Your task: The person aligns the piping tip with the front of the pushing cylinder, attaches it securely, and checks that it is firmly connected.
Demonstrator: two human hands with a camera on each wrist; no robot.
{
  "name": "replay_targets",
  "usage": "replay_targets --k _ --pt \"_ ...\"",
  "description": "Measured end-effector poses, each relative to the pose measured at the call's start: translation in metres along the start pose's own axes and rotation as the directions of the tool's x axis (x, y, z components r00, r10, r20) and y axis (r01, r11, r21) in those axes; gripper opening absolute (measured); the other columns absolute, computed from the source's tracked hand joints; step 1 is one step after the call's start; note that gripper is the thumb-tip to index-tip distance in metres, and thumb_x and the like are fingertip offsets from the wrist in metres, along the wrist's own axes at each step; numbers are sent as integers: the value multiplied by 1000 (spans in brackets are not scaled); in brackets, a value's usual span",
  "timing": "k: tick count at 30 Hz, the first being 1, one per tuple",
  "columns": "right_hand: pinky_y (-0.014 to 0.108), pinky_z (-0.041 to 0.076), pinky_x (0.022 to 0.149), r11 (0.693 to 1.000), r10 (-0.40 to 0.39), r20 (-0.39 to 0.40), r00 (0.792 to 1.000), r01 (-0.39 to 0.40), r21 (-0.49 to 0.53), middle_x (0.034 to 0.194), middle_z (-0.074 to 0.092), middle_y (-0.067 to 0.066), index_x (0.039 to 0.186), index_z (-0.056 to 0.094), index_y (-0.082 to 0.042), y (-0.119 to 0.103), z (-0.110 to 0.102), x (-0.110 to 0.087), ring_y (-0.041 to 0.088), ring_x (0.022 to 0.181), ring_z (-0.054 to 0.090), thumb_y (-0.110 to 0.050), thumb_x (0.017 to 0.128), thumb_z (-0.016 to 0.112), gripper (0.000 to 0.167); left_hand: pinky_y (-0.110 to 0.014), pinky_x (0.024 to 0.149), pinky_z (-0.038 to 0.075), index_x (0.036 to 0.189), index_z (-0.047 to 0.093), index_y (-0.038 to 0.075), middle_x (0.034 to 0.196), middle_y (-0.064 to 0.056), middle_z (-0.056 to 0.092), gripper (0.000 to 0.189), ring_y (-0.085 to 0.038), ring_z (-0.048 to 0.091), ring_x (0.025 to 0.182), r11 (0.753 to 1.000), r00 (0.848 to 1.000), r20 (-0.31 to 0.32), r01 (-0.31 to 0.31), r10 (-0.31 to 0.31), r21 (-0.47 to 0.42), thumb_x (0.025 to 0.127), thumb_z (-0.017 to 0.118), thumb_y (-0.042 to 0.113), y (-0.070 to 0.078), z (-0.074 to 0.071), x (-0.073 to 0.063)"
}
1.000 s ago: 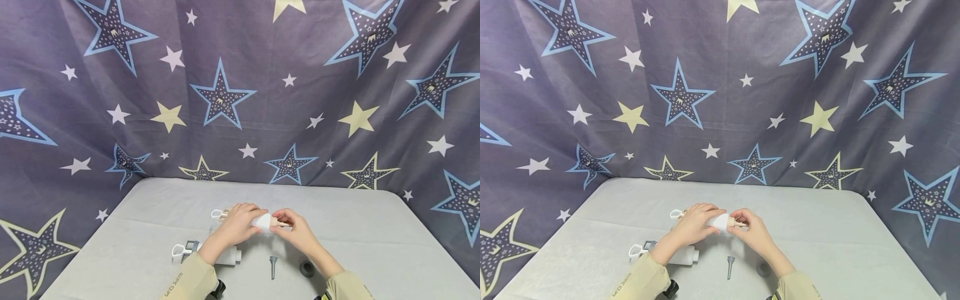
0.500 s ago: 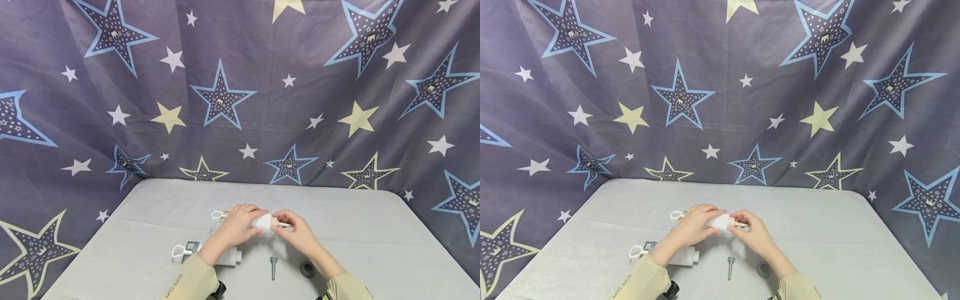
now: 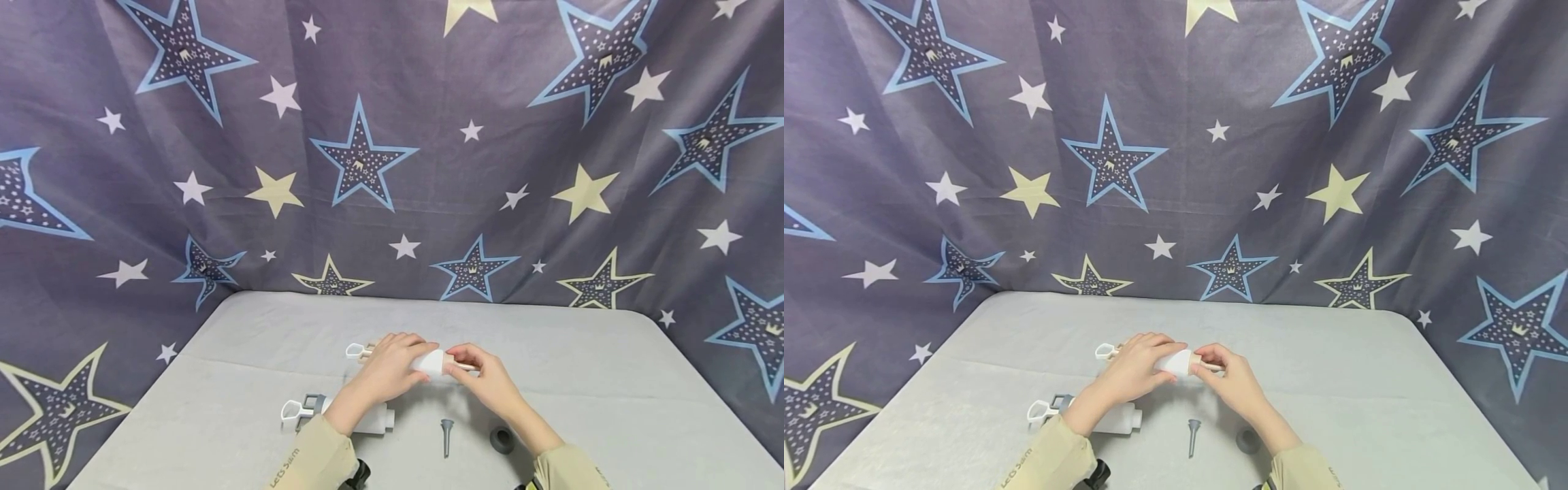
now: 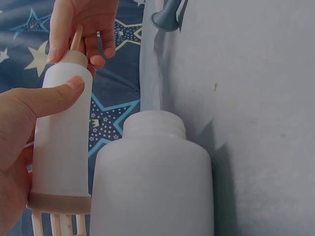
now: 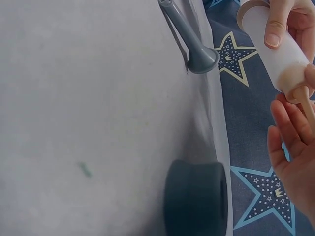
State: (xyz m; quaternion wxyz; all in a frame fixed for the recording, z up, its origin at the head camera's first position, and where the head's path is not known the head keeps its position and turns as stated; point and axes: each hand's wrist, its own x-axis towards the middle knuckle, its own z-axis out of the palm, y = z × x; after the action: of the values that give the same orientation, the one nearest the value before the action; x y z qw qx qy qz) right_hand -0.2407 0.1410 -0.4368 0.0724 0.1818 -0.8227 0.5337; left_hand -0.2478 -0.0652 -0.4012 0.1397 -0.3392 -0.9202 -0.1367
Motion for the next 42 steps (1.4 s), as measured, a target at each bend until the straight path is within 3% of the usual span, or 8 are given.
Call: replay_targets --k 6,13,17,23,28,35,42 --pt "23 49 77 1000 3 5 1000 -3 -16 91 67 -2 101 63 -14 0 0 0 11 88 62 -28 83 65 22 -37 95 39 125 55 23 114 5 59 52 -14 53 107 1000 1000 1 4 -4 4 76 70 34 1 0 0" --pt "23 49 75 999 43 14 999 -43 -32 90 66 7 102 62 -4 -35 -3 -6 20 88 62 -14 85 62 20 -36 94 40 124 56 23 114 5 60 52 -14 54 106 1000 1000 7 2 -2 12 76 70 35 2 -1 0" --pt "23 49 76 998 49 25 998 -48 -35 93 65 8 105 61 -4 -37 -3 -7 22 90 62 -14 85 62 22 -35 92 40 124 56 23 112 5 60 53 -14 54 105 1000 1000 3 1 -1 13 75 71 35 2 0 0" --pt "38 50 81 1000 -5 37 999 5 -8 103 61 12 112 57 -1 -35 -5 -8 26 92 60 -9 78 69 36 -34 91 41 124 56 23 112 5 60 53 -14 54 104 1000 1000 -9 3 -3 7 75 71 35 0 2 0" --pt "48 48 82 999 -52 34 998 52 -8 103 62 13 109 58 0 -37 -6 -9 27 91 61 -5 75 71 37 -34 91 41 123 56 23 113 5 60 52 -14 55 104 1000 1000 -15 3 -3 4 75 70 36 0 1 0" --pt "46 49 80 999 -38 18 999 39 -27 95 65 10 104 61 -2 -38 -6 -9 24 88 62 -6 75 71 31 -36 93 40 124 56 21 114 4 60 52 -15 54 106 1000 1000 -8 5 -5 -12 76 70 34 1 0 0" --pt "36 50 82 994 -50 5 999 50 -97 90 67 7 99 62 -2 -41 -6 -9 20 86 63 -7 76 71 25 -33 90 41 123 57 22 112 5 61 52 -14 55 103 1000 999 -29 -14 14 20 74 71 35 1 2 -1"
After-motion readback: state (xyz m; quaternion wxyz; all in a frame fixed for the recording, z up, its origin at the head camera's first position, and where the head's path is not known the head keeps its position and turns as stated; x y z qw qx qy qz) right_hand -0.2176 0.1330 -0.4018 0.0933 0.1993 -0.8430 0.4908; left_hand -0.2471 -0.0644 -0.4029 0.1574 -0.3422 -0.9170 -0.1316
